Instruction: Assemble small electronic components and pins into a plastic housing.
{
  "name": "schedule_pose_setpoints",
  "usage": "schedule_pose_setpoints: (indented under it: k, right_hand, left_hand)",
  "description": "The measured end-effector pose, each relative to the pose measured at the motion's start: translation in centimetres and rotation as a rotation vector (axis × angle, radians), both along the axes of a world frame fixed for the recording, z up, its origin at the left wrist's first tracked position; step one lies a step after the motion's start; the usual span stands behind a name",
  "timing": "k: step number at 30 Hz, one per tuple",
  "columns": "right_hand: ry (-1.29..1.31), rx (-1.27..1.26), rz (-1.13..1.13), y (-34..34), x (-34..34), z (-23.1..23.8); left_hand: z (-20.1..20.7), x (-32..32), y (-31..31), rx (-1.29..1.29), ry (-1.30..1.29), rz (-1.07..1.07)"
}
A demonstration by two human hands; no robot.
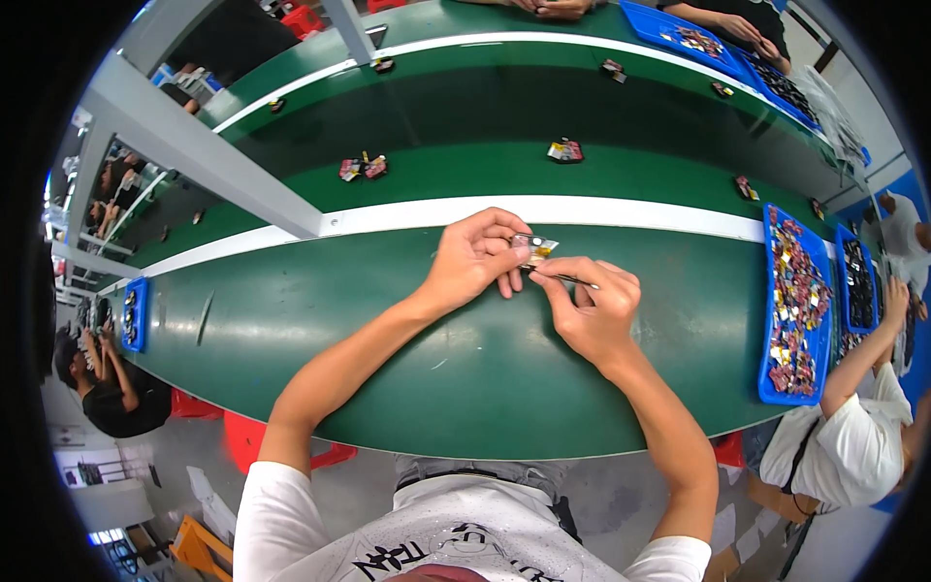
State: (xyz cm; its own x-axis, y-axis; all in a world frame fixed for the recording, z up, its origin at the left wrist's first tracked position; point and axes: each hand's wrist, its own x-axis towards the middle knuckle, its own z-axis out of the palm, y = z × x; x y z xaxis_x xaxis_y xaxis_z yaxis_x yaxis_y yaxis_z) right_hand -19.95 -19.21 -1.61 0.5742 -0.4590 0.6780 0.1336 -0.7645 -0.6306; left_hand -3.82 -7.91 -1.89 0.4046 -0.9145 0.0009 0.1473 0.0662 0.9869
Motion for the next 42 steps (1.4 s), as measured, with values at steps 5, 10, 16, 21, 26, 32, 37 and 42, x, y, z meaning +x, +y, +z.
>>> schedule_pose_setpoints:
  k: [5, 10, 16, 21, 26, 32, 37, 42]
  right_hand:
    - [0.017, -0.024, 0.000, -0.6, 0.2, -0.3]
    - [-0.126, 0.180, -0.113, -1.9, 0.5, 0.9]
    - [-0.115, 0.337, -0.080, -1.7, 0.7, 0.7]
    - [-0.114, 0.240, -0.129, -2.5, -0.4, 0.3]
    - [-0.113, 0.180, -0.051, -2.4, 0.0, -0.1]
    - [-0.054, 0.143, -0.026, -2.0, 0.0, -0.4]
    - [-0.043, 0.155, -0.013, -1.7, 0.1, -0.7]
    - [-0.033, 0.128, -0.003, -2.0, -0.1, -0.8]
  left_hand:
    - [0.4, 0.8, -1.0, 0.070, 0.026, 0.000]
    - [1.7, 5.6, -6.5, 0.089, -0.128, 0.243]
    - [-1.7, 11.9, -8.0, 0.196, -1.083, 0.651]
    - [0.5, 12.3, -0.8, 0.263, -1.149, 0.828]
    - [0.7, 13.7, 5.6, 0.671, -1.323, 0.916]
    - [0.3, 14.4, 4.7, 0.749, -1.320, 1.040]
    - [0.3, 14.7, 4.3, 0.778, -1.203, 1.113]
    - [0.2, 15.4, 3.0, 0.879, -1.129, 1.144]
